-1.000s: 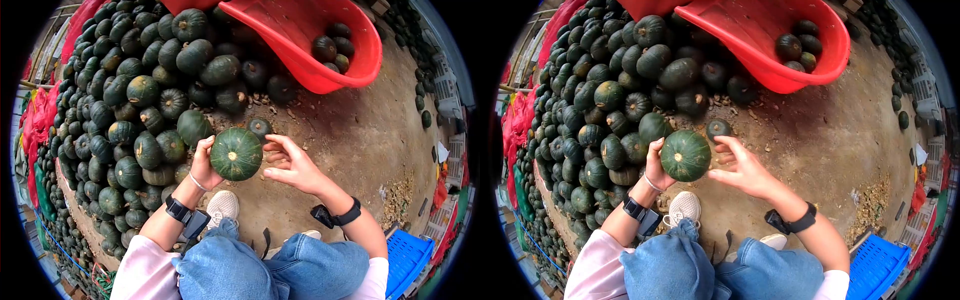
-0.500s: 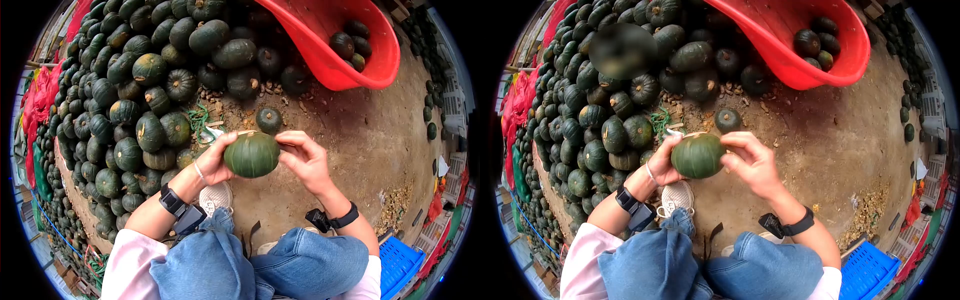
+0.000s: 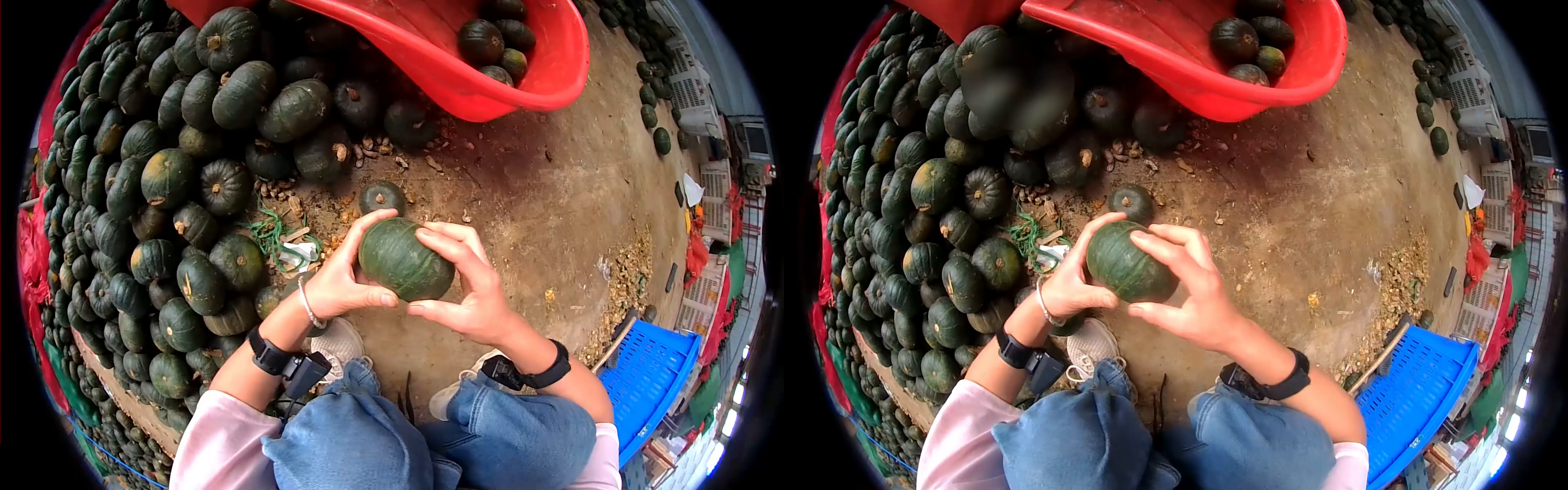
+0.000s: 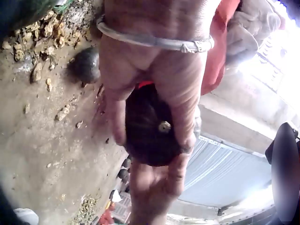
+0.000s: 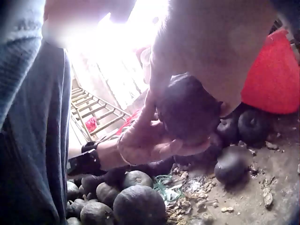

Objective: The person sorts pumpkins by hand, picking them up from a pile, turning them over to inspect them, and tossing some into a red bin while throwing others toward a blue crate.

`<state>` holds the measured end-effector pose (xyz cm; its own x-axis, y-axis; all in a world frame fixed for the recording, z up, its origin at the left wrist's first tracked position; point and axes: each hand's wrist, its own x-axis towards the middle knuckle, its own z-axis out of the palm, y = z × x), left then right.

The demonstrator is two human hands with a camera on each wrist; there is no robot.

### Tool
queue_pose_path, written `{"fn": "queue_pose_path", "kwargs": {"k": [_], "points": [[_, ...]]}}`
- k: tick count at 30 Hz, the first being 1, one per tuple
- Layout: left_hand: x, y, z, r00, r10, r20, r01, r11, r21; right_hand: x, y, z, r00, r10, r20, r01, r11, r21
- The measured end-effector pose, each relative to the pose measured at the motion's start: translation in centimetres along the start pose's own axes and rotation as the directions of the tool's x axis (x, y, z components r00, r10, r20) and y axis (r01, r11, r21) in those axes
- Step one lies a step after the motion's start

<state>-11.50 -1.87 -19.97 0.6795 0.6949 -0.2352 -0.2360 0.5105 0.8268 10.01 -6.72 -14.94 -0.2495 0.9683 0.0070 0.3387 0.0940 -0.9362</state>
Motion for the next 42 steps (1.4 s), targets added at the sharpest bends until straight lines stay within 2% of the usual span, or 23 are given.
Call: {"fn": "queue_pose_path", "kwargs": {"k": [3, 6, 7, 9, 10, 11, 12, 14, 15, 16, 17, 20, 21, 24, 25, 27, 28, 30, 32, 33, 34, 39, 42], "points": [[0.0, -0.9, -0.5, 0.992, 0.124, 0.033, -0.124, 0.992, 0.020, 0.1, 0.1, 0.4, 0.987, 0.159, -0.002, -0.147, 0.915, 0.376], [-1.1, -1.1, -0.5, 1.000, 0.021, -0.001, -0.021, 1.000, 0.022, 0.7, -2.1, 1.7, 0.957, 0.290, -0.010, -0.281, 0.934, 0.221], [-2.1, -1.7, -0.8, 0.999, 0.047, 0.007, -0.047, 0.999, -0.025, 0.9, -2.1, 1.6, 0.931, 0.359, 0.066, -0.360, 0.872, 0.331], [-4.5, -1.6, -2.8, 1.000, -0.003, 0.026, -0.005, 0.962, 0.272, 1.1, -1.7, 1.1, 0.855, 0.503, 0.128, -0.472, 0.652, 0.594], [-5.6, -1.2, -3.4, 0.996, 0.071, 0.054, -0.088, 0.872, 0.481, 1.6, -2.7, 0.4, 0.781, 0.597, 0.183, -0.537, 0.494, 0.684], [-7.0, -1.4, -4.0, 0.983, 0.178, 0.039, -0.148, 0.657, 0.739, 3.0, -3.9, 0.1, 0.830, 0.557, 0.029, -0.390, 0.544, 0.743], [-8.2, -1.9, -4.3, 0.988, 0.154, -0.019, -0.052, 0.445, 0.894, 4.5, -5.2, -0.4, 0.847, 0.515, -0.132, -0.232, 0.582, 0.780], [-10.1, -2.5, -4.0, 0.980, 0.034, -0.194, 0.193, 0.029, 0.981, 5.9, -5.8, -4.5, 0.961, 0.254, -0.105, 0.048, 0.221, 0.974], [-10.5, -3.0, -4.4, 0.977, -0.038, -0.210, 0.211, 0.024, 0.977, 6.9, -6.8, -4.6, 0.983, 0.167, -0.078, 0.037, 0.234, 0.972], [-10.6, -3.2, -4.4, 0.973, -0.055, -0.223, 0.226, 0.058, 0.972, 7.5, -7.5, -4.6, 0.996, 0.073, -0.053, 0.033, 0.252, 0.967], [-10.4, -3.3, -4.5, 0.971, -0.069, -0.230, 0.235, 0.091, 0.968, 8.1, -7.6, -3.2, 0.997, 0.080, -0.013, -0.020, 0.396, 0.918], [-10.1, -3.9, -6.4, 0.969, 0.075, -0.235, 0.201, 0.317, 0.927, 8.8, -7.2, 2.0, 0.960, 0.255, 0.118, -0.255, 0.610, 0.750], [-10.1, -4.5, -8.3, 0.956, 0.100, -0.276, 0.198, 0.475, 0.858, 9.0, -6.9, 3.0, 0.928, 0.341, 0.153, -0.344, 0.620, 0.705], [-10.9, -3.9, -10.0, 0.826, -0.030, -0.563, 0.227, 0.932, 0.282, 9.2, -4.3, 4.3, 0.849, 0.467, 0.247, -0.515, 0.625, 0.586], [-11.4, -3.0, -9.5, 0.831, -0.048, -0.555, 0.314, 0.862, 0.397, 8.9, -3.2, 4.7, 0.827, 0.492, 0.271, -0.557, 0.658, 0.507], [-11.8, -5.3, -8.8, 0.891, 0.049, -0.450, 0.292, 0.698, 0.654, 8.9, -1.5, 5.4, 0.775, 0.538, 0.332, -0.632, 0.686, 0.361], [-11.7, -6.2, -7.8, 0.912, 0.084, -0.402, 0.260, 0.640, 0.723, 8.5, 0.4, 5.9, 0.794, 0.493, 0.355, -0.574, 0.801, 0.170], [-11.0, -7.4, -6.1, 0.908, -0.038, -0.416, 0.331, 0.675, 0.660, 6.9, 4.9, 6.8, 0.830, 0.349, 0.435, -0.232, 0.925, -0.301], [-10.1, -7.9, -4.6, 0.880, -0.156, -0.449, 0.441, 0.621, 0.648, 5.5, 6.2, 8.6, 0.635, 0.556, 0.536, -0.459, 0.830, -0.316], [-9.9, -8.1, -4.3, 0.867, -0.169, -0.469, 0.448, 0.676, 0.585, 4.2, 8.2, 9.6, 0.615, 0.518, 0.595, -0.425, 0.853, -0.302], [-9.6, -8.1, -4.1, 0.852, -0.185, -0.489, 0.453, 0.727, 0.515, 3.4, 8.0, 10.0, 0.665, 0.431, 0.610, -0.239, 0.897, -0.373], [-9.6, -9.2, -5.6, 0.820, -0.233, -0.523, 0.355, 0.924, 0.145, 2.0, 9.3, 8.4, 0.590, 0.468, 0.658, -0.469, 0.862, -0.192], [-8.7, -8.3, -5.5, 0.831, -0.250, -0.497, 0.336, 0.938, 0.090, 1.3, 9.2, 9.1, 0.626, 0.377, 0.682, -0.370, 0.914, -0.166]]}}
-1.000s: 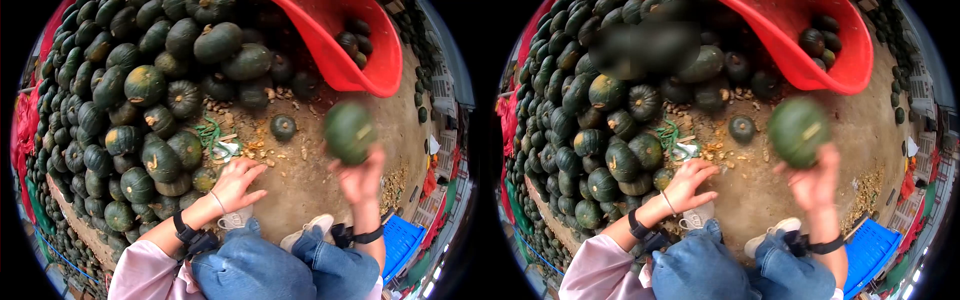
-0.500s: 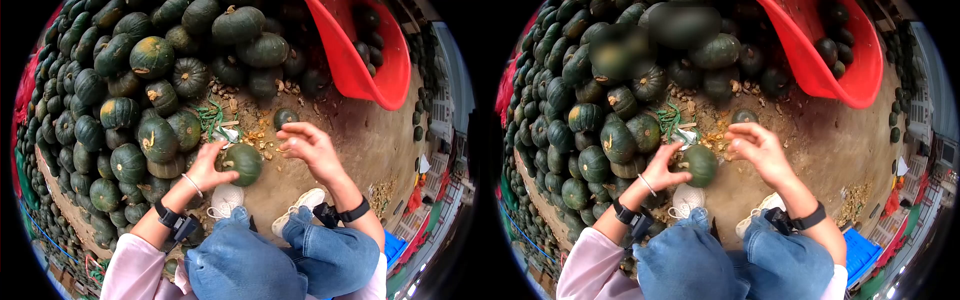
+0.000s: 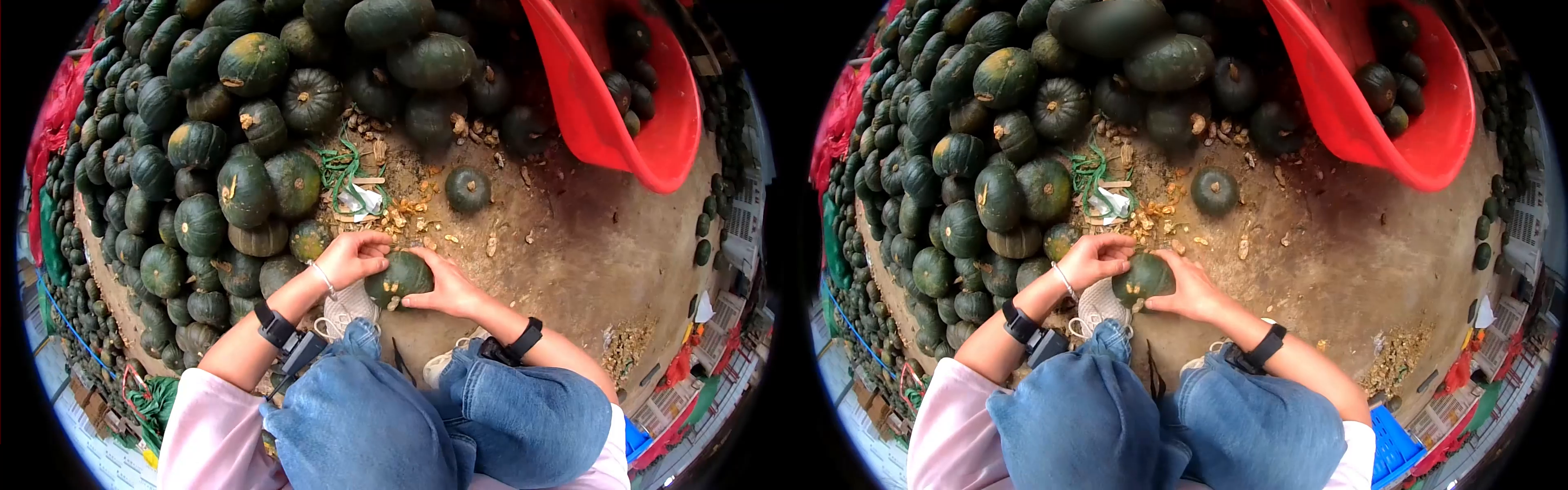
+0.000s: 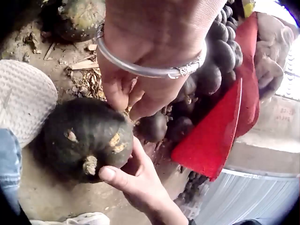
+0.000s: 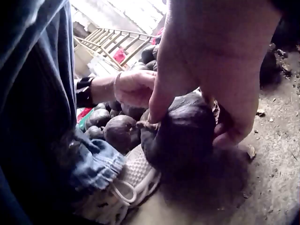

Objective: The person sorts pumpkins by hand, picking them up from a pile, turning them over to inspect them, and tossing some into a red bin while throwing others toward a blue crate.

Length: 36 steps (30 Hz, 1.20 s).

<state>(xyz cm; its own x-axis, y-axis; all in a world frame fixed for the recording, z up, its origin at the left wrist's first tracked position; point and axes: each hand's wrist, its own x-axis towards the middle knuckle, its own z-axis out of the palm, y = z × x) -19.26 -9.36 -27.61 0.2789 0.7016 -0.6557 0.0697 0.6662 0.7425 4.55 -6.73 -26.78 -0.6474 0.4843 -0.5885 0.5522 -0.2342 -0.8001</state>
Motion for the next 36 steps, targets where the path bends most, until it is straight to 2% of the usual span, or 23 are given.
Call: {"fn": "queue_pose_path", "kwargs": {"k": [4, 7, 8, 10, 13, 14, 15, 16, 17, 18, 19, 20, 22, 23, 24, 25, 26, 28, 31, 32, 34, 35, 36], "points": [[0.6, 1.0, 0.6, 0.999, 0.014, -0.031, -0.013, 0.998, 0.054, 0.2, 0.7, 0.5, 0.998, 0.011, -0.056, -0.013, 0.999, -0.045], [0.9, 2.3, 0.7, 0.993, 0.058, -0.106, -0.038, 0.983, 0.181, 0.2, 2.0, 1.4, 0.980, -0.168, -0.111, 0.172, 0.985, 0.025], [1.2, 2.9, 0.8, 0.975, 0.135, -0.178, -0.096, 0.973, 0.211, -0.4, 2.3, 1.7, 0.951, -0.250, -0.181, 0.254, 0.967, -0.001], [2.7, 4.4, 0.0, 0.882, 0.374, -0.287, -0.205, 0.852, 0.483, -2.4, 3.1, 0.8, 0.963, -0.191, -0.191, 0.215, 0.970, 0.110], [6.0, 8.2, -0.5, 0.785, 0.515, -0.345, -0.161, 0.707, 0.688, -8.9, 3.3, -7.1, 0.990, 0.128, -0.050, -0.107, 0.947, 0.303], [7.2, 9.7, -0.3, 0.774, 0.516, -0.367, -0.094, 0.667, 0.740, -12.0, 5.9, -10.5, 0.946, 0.258, -0.195, -0.212, 0.951, 0.227], [9.0, 10.2, -0.2, 0.769, 0.485, -0.416, -0.061, 0.703, 0.708, -15.3, 2.1, -16.5, 0.900, 0.348, -0.264, -0.344, 0.937, 0.061], [10.8, 10.7, 0.1, 0.778, 0.439, -0.449, -0.035, 0.744, 0.667, -19.7, 6.4, -21.3, 0.717, 0.477, -0.508, -0.340, 0.876, 0.341], [11.8, 11.2, 1.1, 0.761, 0.442, -0.475, -0.030, 0.756, 0.654, -26.5, 11.1, -28.4, 0.574, 0.475, -0.667, 0.015, 0.809, 0.588], [12.8, 11.8, 2.1, 0.743, 0.445, -0.500, -0.028, 0.767, 0.641, -33.1, 15.5, -35.3, 0.395, 0.449, -0.801, 0.557, 0.576, 0.598], [13.8, 12.1, 3.0, 0.701, 0.450, -0.552, -0.015, 0.784, 0.620, -39.5, 19.7, -41.9, 0.206, 0.404, -0.891, 0.859, 0.362, 0.363], [14.7, 12.0, 3.8, 0.661, 0.448, -0.602, -0.002, 0.804, 0.595, -44.1, 17.2, -43.4, 0.382, 0.050, -0.923, 0.914, 0.125, 0.386], [15.4, 11.3, 4.2, 0.645, 0.405, -0.649, -0.104, 0.887, 0.450, -42.2, 7.8, -40.8, 0.132, 0.086, -0.987, 0.864, 0.478, 0.157], [15.5, 10.9, 4.0, 0.670, 0.376, -0.641, -0.217, 0.924, 0.316, -40.8, 6.8, -39.7, 0.310, -0.075, -0.948, 0.795, 0.568, 0.215], [15.8, 10.4, 3.4, 0.696, 0.350, -0.627, -0.319, 0.933, 0.166, -35.7, 3.9, -35.5, 0.348, -0.040, -0.937, 0.745, 0.618, 0.250], [17.1, 8.5, 1.9, 0.742, 0.318, -0.590, -0.316, 0.942, 0.111, -30.5, 1.0, -31.2, 0.384, -0.005, -0.923, 0.691, 0.664, 0.284], [16.7, 8.6, 2.0, 0.749, 0.241, -0.617, -0.267, 0.962, 0.052, -26.1, -1.4, -27.6, 0.412, 0.081, -0.908, 0.413, 0.871, 0.265], [13.8, 11.8, 3.2, 0.844, 0.066, -0.533, -0.163, 0.977, -0.138, -18.8, -1.3, -22.5, 0.662, 0.083, -0.745, 0.285, 0.891, 0.352], [11.9, 10.3, 1.9, 0.997, -0.068, -0.045, 0.018, 0.722, -0.691, -11.9, -1.2, -16.6, 0.874, 0.094, -0.477, 0.153, 0.878, 0.453], [10.9, 9.3, 0.6, 0.963, -0.047, 0.267, 0.234, 0.636, -0.735, -10.6, -1.8, -15.3, 0.897, 0.089, -0.434, 0.164, 0.843, 0.512], [8.9, 7.2, 0.2, 0.802, 0.142, 0.580, 0.453, 0.489, -0.746, -8.8, -1.7, -13.9, 0.951, 0.066, -0.303, 0.127, 0.809, 0.573], [7.0, 8.1, 1.2, 0.839, 0.008, 0.543, 0.487, 0.433, -0.758, -8.1, -2.6, -13.2, 0.938, -0.016, -0.345, 0.193, 0.852, 0.486], [5.6, 8.9, 1.9, 0.834, 0.039, 0.551, 0.490, 0.406, -0.771, -7.5, -3.8, -12.3, 0.919, -0.099, -0.381, 0.257, 0.884, 0.390]]}}
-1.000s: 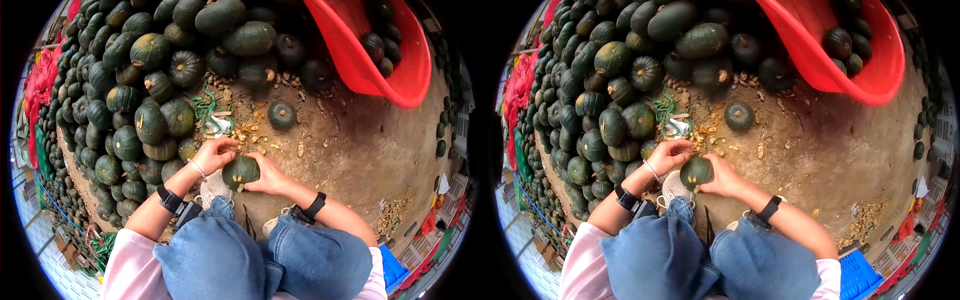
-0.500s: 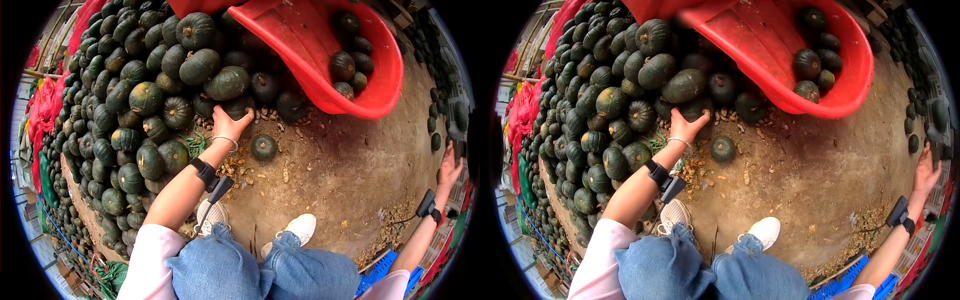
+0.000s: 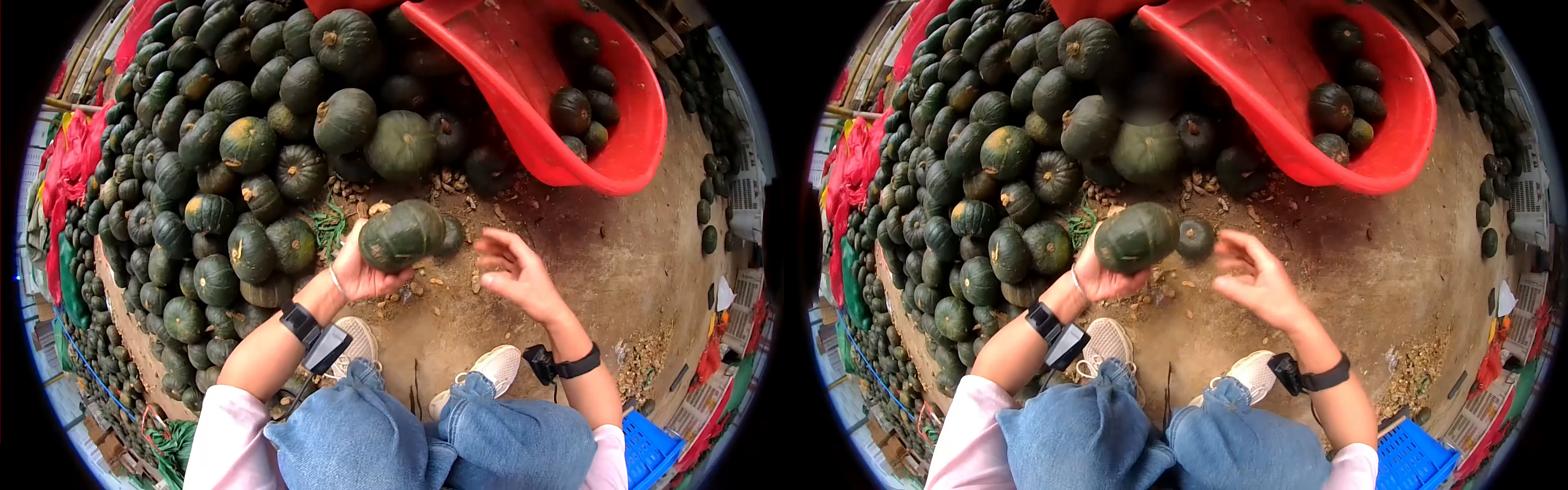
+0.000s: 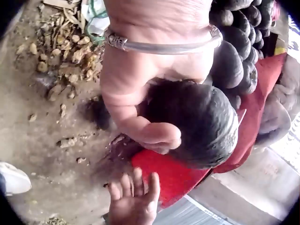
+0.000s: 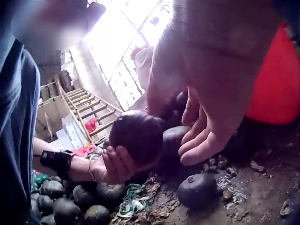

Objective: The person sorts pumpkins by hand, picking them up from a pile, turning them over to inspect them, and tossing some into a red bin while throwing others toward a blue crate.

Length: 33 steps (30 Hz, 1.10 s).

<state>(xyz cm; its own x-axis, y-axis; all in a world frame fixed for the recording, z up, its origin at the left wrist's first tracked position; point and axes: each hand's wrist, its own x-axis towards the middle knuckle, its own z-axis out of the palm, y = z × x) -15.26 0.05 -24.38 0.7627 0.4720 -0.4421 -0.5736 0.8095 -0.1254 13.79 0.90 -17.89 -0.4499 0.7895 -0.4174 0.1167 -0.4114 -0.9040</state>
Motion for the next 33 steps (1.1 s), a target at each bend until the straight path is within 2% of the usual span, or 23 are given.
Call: {"fn": "queue_pose_path", "kwargs": {"k": [1, 2, 4, 5, 6, 7, 8, 10, 11, 14, 15, 18, 19, 22, 23, 24, 26, 28, 30, 31, 32, 33], "points": [[-0.5, -0.7, 0.4, 0.999, -0.040, 0.009, 0.040, 0.997, -0.072, 0.3, -0.5, 1.2, 0.996, -0.091, 0.007, 0.091, 0.993, -0.077], [-0.6, -1.3, 0.4, 0.996, -0.083, 0.022, 0.086, 0.986, -0.146, 1.0, -1.0, 1.8, 0.985, -0.132, 0.107, 0.148, 0.976, -0.160], [-1.1, -1.2, -0.9, 0.989, -0.149, 0.010, 0.145, 0.972, 0.183, 2.2, -1.0, 4.3, 0.958, -0.236, 0.165, 0.242, 0.970, -0.016], [-1.3, -1.2, -0.4, 0.984, -0.177, -0.002, 0.167, 0.923, 0.346, 2.8, -0.6, 4.7, 0.973, -0.162, 0.162, 0.167, 0.986, -0.015], [-1.2, -2.2, 0.2, 0.960, 0.013, -0.281, 0.129, 0.866, 0.482, 3.3, 0.1, 5.0, 0.983, -0.091, 0.158, 0.094, 0.996, -0.012], [-1.5, -3.0, 1.9, 0.915, 0.183, -0.360, 0.030, 0.859, 0.512, 3.5, 0.6, 5.4, 0.986, -0.115, 0.121, 0.107, 0.992, 0.069], [-1.7, -3.4, 2.8, 0.834, 0.348, -0.428, -0.066, 0.833, 0.549, 3.5, 1.1, 5.4, 0.993, -0.015, 0.117, -0.008, 0.980, 0.197], [-2.4, -3.3, 1.8, 0.867, 0.318, -0.384, -0.032, 0.804, 0.594, 2.9, 2.3, 5.9, 0.971, 0.190, 0.145, -0.236, 0.862, 0.448], [-2.8, -3.2, 1.3, 0.881, 0.301, -0.364, -0.015, 0.788, 0.616, 2.7, 2.3, 6.1, 0.971, 0.200, 0.133, -0.240, 0.834, 0.497], [-3.5, -2.8, 1.1, 0.950, 0.061, -0.307, 0.100, 0.870, 0.483, 2.5, 3.0, 6.1, 0.984, 0.172, 0.047, -0.174, 0.868, 0.465], [-3.5, -2.7, 1.3, 0.967, 0.029, -0.253, 0.090, 0.889, 0.448, 2.5, 3.3, 5.8, 0.996, 0.058, 0.075, -0.083, 0.910, 0.407], [-2.7, -3.0, 1.4, 0.983, 0.076, -0.167, -0.014, 0.937, 0.348, 2.0, 2.6, 5.4, 0.985, -0.121, 0.119, 0.090, 0.966, 0.244], [-2.8, -3.1, 2.0, 0.972, 0.155, -0.177, -0.090, 0.940, 0.328, 2.2, 2.3, 4.9, 0.984, -0.082, 0.156, 0.030, 0.951, 0.309], [-2.6, -4.1, 2.5, 0.910, 0.402, -0.105, -0.247, 0.726, 0.641, 2.5, 1.4, 4.5, 0.991, -0.011, 0.136, -0.002, 0.995, 0.098], [-2.2, -3.9, 2.1, 0.904, 0.420, -0.081, -0.232, 0.641, 0.731, 2.6, 1.2, 4.7, 0.991, -0.023, 0.130, 0.023, 1.000, 0.006], [-1.9, -3.7, 1.7, 0.876, 0.478, 0.061, -0.224, 0.294, 0.929, 3.1, 2.6, 4.7, 0.989, -0.076, 0.129, 0.102, 0.971, -0.215], [-1.6, -4.1, 1.6, 0.865, 0.470, 0.176, -0.128, -0.133, 0.983, 3.1, 2.0, 5.4, 0.981, -0.156, 0.114, 0.193, 0.810, -0.553], [-1.1, -4.2, 1.3, 0.885, 0.440, 0.151, -0.141, -0.055, 0.988, 2.9, 2.3, 5.9, 0.977, -0.184, 0.108, 0.210, 0.745, -0.633], [-0.9, -4.6, 2.1, 0.904, 0.428, 0.016, -0.114, 0.204, 0.972, 2.3, 2.8, 6.3, 0.981, -0.182, 0.072, 0.179, 0.681, -0.710], [-0.8, -4.9, 2.1, 0.899, 0.437, -0.025, -0.084, 0.228, 0.970, 2.1, 3.3, 6.5, 0.962, -0.267, 0.051, 0.232, 0.712, -0.663], [-1.0, -5.0, 2.4, 0.910, 0.399, -0.110, 0.005, 0.257, 0.966, 1.8, 3.7, 6.6, 0.962, -0.267, 0.047, 0.230, 0.712, -0.664], [-1.0, -5.1, 1.9, 0.910, 0.409, -0.067, -0.018, 0.201, 0.979, 1.4, 3.9, 6.5, 0.963, -0.267, 0.042, 0.226, 0.711, -0.666]]}}
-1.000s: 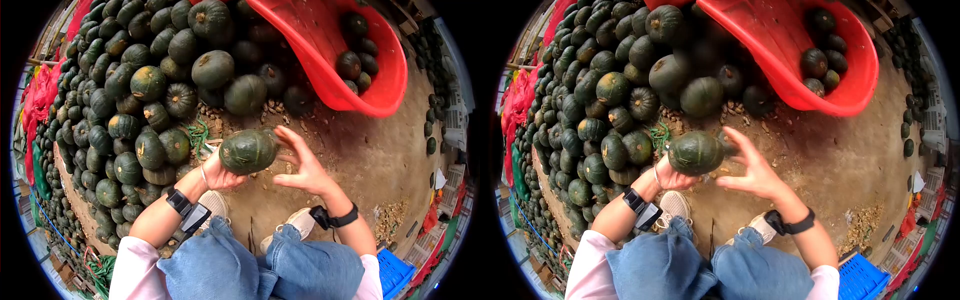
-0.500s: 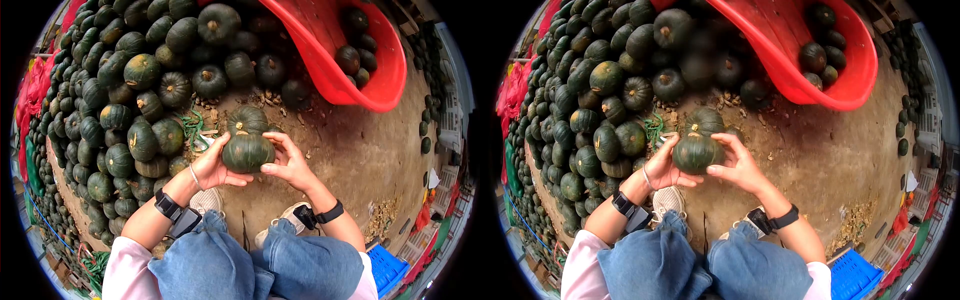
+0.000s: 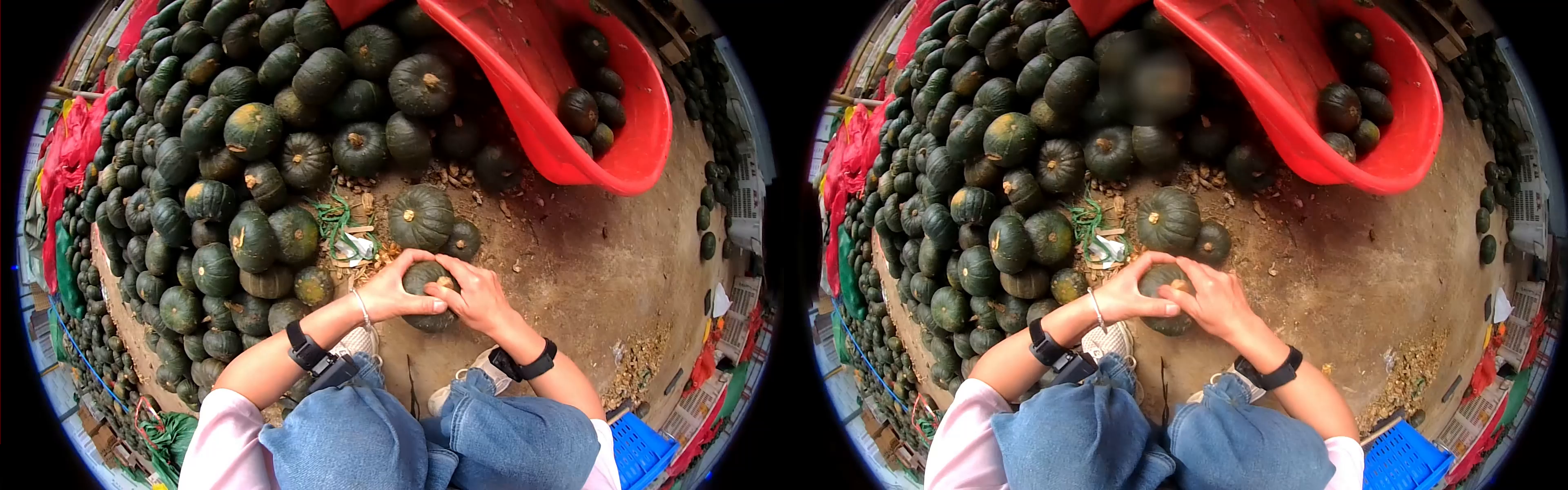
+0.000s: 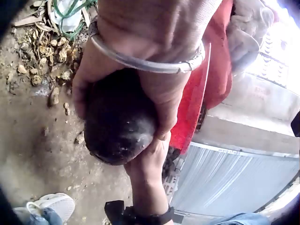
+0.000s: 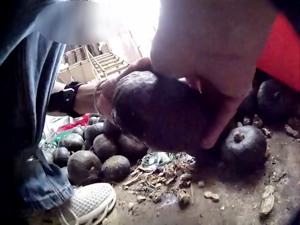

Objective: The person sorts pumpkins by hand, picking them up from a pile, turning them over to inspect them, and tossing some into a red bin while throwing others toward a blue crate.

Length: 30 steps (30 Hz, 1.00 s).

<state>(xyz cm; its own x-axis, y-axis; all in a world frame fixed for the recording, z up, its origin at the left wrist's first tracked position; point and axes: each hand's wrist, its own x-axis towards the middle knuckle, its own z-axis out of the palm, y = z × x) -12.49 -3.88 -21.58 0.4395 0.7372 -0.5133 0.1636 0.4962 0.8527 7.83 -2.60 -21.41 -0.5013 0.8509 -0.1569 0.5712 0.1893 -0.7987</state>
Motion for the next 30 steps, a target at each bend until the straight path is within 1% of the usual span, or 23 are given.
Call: {"fn": "queue_pose_path", "kwargs": {"k": [1, 2, 5, 8, 9, 10, 11, 12, 13, 14, 15, 16, 17, 18, 19, 21, 22, 23, 25, 27, 28, 29, 30], "points": [[-0.1, -0.1, 0.1, 0.999, 0.044, 0.006, -0.045, 0.998, 0.040, -0.3, -0.1, 0.1, 1.000, 0.008, -0.004, -0.008, 1.000, -0.006], [-0.1, -0.2, 0.1, 0.999, 0.048, 0.017, -0.048, 0.998, 0.033, -0.6, 0.2, 0.4, 0.997, -0.053, -0.049, 0.051, 0.998, -0.035], [-0.2, 0.5, -0.1, 0.997, -0.044, 0.058, 0.050, 0.994, -0.095, -1.0, 0.6, 1.1, 0.998, 0.030, -0.060, -0.026, 0.998, 0.061], [0.0, 0.9, -0.3, 0.992, -0.095, 0.079, 0.104, 0.987, -0.120, -0.9, 0.2, 1.1, 0.994, 0.041, -0.103, -0.032, 0.996, 0.087], [0.1, 0.8, -0.3, 0.991, -0.105, 0.084, 0.115, 0.985, -0.125, -0.8, 1.0, 1.3, 0.989, 0.084, -0.119, -0.068, 0.989, 0.133], [0.3, 0.7, -0.5, 0.997, -0.062, 0.041, 0.062, 0.998, 0.009, -0.6, 2.5, 1.7, 0.983, 0.129, -0.132, -0.104, 0.978, 0.178], [-0.1, 0.8, -0.7, 0.998, -0.033, 0.050, 0.032, 0.999, 0.020, -0.8, 4.0, 0.1, 0.951, 0.284, -0.125, -0.216, 0.895, 0.391], [-0.9, 1.1, -0.9, 0.998, -0.007, 0.063, 0.005, 1.000, 0.029, -0.9, 5.5, -1.6, 0.894, 0.433, -0.115, -0.289, 0.754, 0.590], [-1.5, 1.2, -1.4, 0.997, 0.023, 0.078, -0.026, 0.999, 0.041, -0.9, 7.2, -4.8, 0.771, 0.636, 0.006, -0.335, 0.398, 0.854], [-2.0, 0.7, -1.8, 0.992, -0.069, 0.103, 0.084, 0.985, -0.150, 0.5, 6.7, -5.9, 0.794, 0.607, 0.043, -0.396, 0.462, 0.794], [-2.5, 0.5, -2.1, 0.995, -0.076, 0.064, 0.087, 0.979, -0.182, 0.5, 5.4, -6.1, 0.796, 0.597, 0.102, -0.466, 0.496, 0.733], [-3.1, 0.1, -2.0, 0.989, -0.129, 0.075, 0.146, 0.935, -0.322, -0.4, 4.5, -5.8, 0.785, 0.601, 0.152, -0.528, 0.520, 0.672], [-2.6, 0.2, -2.5, 0.985, -0.151, 0.082, 0.171, 0.880, -0.442, -0.4, 4.8, -5.2, 0.806, 0.543, 0.234, -0.574, 0.624, 0.531], [-2.6, -0.6, -2.4, 0.997, -0.052, 0.057, 0.074, 0.861, -0.503, -0.7, 5.7, -4.4, 0.897, 0.425, 0.122, -0.442, 0.869, 0.221], [-2.3, -0.3, -2.6, 0.998, -0.040, 0.056, 0.064, 0.834, -0.548, -1.1, 6.2, -3.6, 0.961, 0.265, 0.079, -0.253, 0.958, -0.139], [-2.8, -0.1, -2.9, 0.998, -0.042, 0.038, 0.057, 0.762, -0.645, -0.3, 3.1, -4.2, 0.965, 0.160, 0.205, -0.175, 0.983, 0.052], [-2.9, 0.2, -2.8, 1.000, -0.006, 0.029, 0.024, 0.746, -0.665, -0.2, 1.1, -4.4, 0.959, 0.104, 0.265, -0.149, 0.976, 0.156], [-2.9, 0.6, -2.8, 1.000, -0.023, 0.014, 0.027, 0.771, -0.636, 0.0, -0.6, -4.1, 0.964, 0.037, 0.264, -0.093, 0.975, 0.204], [-2.4, 0.9, -2.5, 1.000, -0.020, 0.006, 0.019, 0.777, -0.629, 0.4, -2.9, -2.8, 0.973, -0.195, 0.123, 0.196, 0.981, 0.004], [-2.0, 1.2, -2.2, 0.995, -0.061, 0.083, 0.098, 0.798, -0.594, 1.0, -3.9, -1.7, 0.963, -0.254, 0.095, 0.260, 0.964, -0.057], [-2.0, 2.0, -2.8, 0.981, -0.133, 0.145, 0.190, 0.824, -0.534, 1.2, -3.0, -1.7, 0.975, -0.207, 0.076, 0.200, 0.975, 0.095], [-1.7, 2.1, -4.1, 0.945, -0.230, 0.232, 0.318, 0.809, -0.493, 1.2, -2.0, -2.1, 0.990, -0.081, 0.113, 0.029, 0.915, 0.402], [-0.9, 2.2, -5.4, 0.994, -0.091, 0.063, 0.096, 0.991, -0.090, 0.8, -1.4, -3.2, 0.985, 0.096, 0.141, -0.166, 0.741, 0.651]]}}
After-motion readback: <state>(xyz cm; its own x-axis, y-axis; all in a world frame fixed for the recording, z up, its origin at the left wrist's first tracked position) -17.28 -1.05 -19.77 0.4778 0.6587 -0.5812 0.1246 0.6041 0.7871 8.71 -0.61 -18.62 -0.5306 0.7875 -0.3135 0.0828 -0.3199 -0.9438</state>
